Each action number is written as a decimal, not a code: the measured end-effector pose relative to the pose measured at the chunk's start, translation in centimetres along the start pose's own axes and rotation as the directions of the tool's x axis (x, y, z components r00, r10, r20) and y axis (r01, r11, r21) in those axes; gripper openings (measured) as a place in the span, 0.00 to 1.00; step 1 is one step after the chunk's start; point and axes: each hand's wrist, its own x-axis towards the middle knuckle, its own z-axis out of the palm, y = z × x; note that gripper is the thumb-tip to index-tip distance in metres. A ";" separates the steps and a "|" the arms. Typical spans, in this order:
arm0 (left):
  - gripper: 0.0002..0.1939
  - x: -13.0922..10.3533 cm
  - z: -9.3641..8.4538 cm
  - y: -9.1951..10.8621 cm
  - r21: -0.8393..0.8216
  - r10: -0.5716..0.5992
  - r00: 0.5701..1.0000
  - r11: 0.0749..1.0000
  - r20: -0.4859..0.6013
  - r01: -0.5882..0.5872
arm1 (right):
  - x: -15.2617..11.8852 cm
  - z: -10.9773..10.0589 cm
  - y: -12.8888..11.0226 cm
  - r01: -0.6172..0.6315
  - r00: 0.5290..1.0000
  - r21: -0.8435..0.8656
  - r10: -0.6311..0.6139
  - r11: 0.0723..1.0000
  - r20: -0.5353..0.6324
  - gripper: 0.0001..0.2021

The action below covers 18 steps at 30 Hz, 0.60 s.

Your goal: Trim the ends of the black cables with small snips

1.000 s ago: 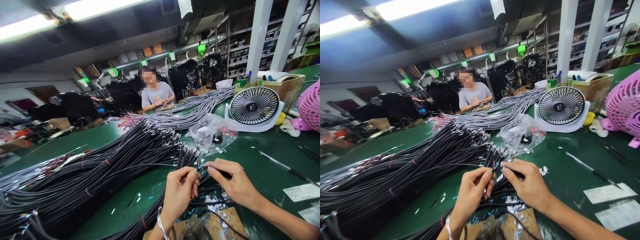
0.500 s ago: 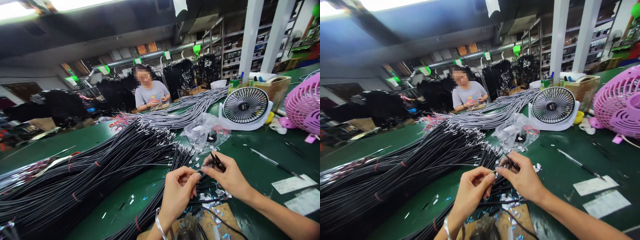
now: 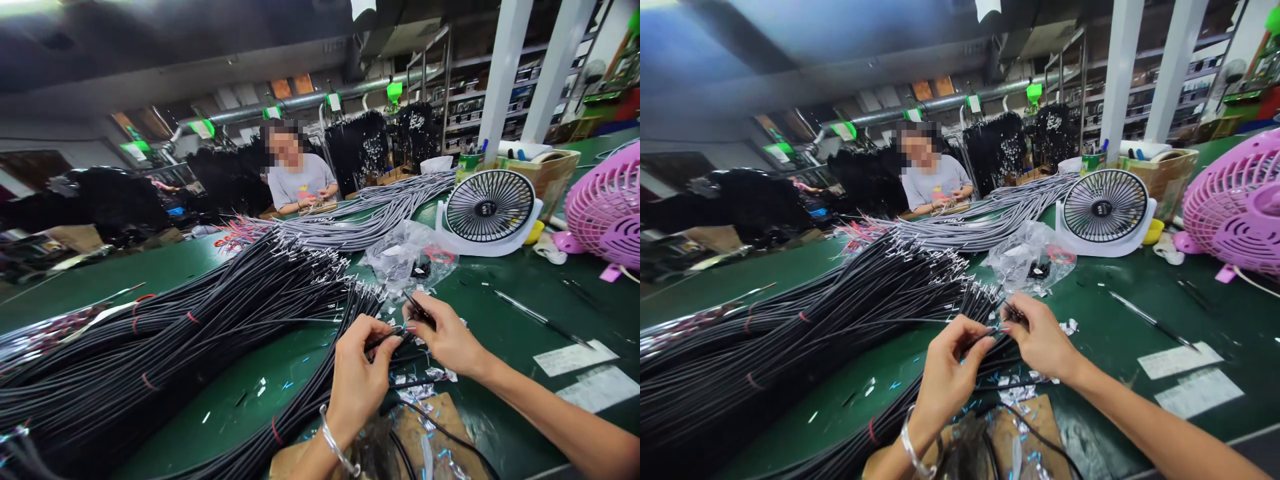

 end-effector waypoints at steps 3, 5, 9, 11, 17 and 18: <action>0.06 0.0 0.0 0.1 0.015 -0.004 0.999 1.000 -0.038 0.005 | -0.2 0.4 0.2 -0.094 0.995 0.061 0.091 0.994 0.051 0.15; 0.07 0.0 -0.2 0.2 -0.025 -0.013 1.000 1.000 -0.008 0.012 | -0.4 0.5 0.1 -0.089 0.991 0.084 0.080 0.992 0.107 0.15; 0.13 0.0 -0.3 0.6 -0.060 -0.086 0.989 0.994 0.123 0.094 | -0.4 -0.4 -0.4 0.176 0.984 -0.167 -0.169 0.970 0.055 0.05; 0.16 0.0 -0.3 0.7 -0.051 -0.118 0.981 0.991 0.153 0.127 | -0.2 -0.7 -0.2 0.210 0.977 -0.251 -0.213 0.945 0.016 0.05; 0.14 0.4 -0.4 0.5 -0.058 -0.119 0.991 0.991 0.055 0.122 | -0.1 0.1 0.6 0.140 0.986 -0.116 -0.128 0.983 0.103 0.05; 0.15 0.2 -0.4 0.6 -0.050 -0.110 0.993 0.992 0.053 0.112 | -0.2 0.2 0.4 0.146 0.983 -0.115 -0.132 0.982 0.126 0.04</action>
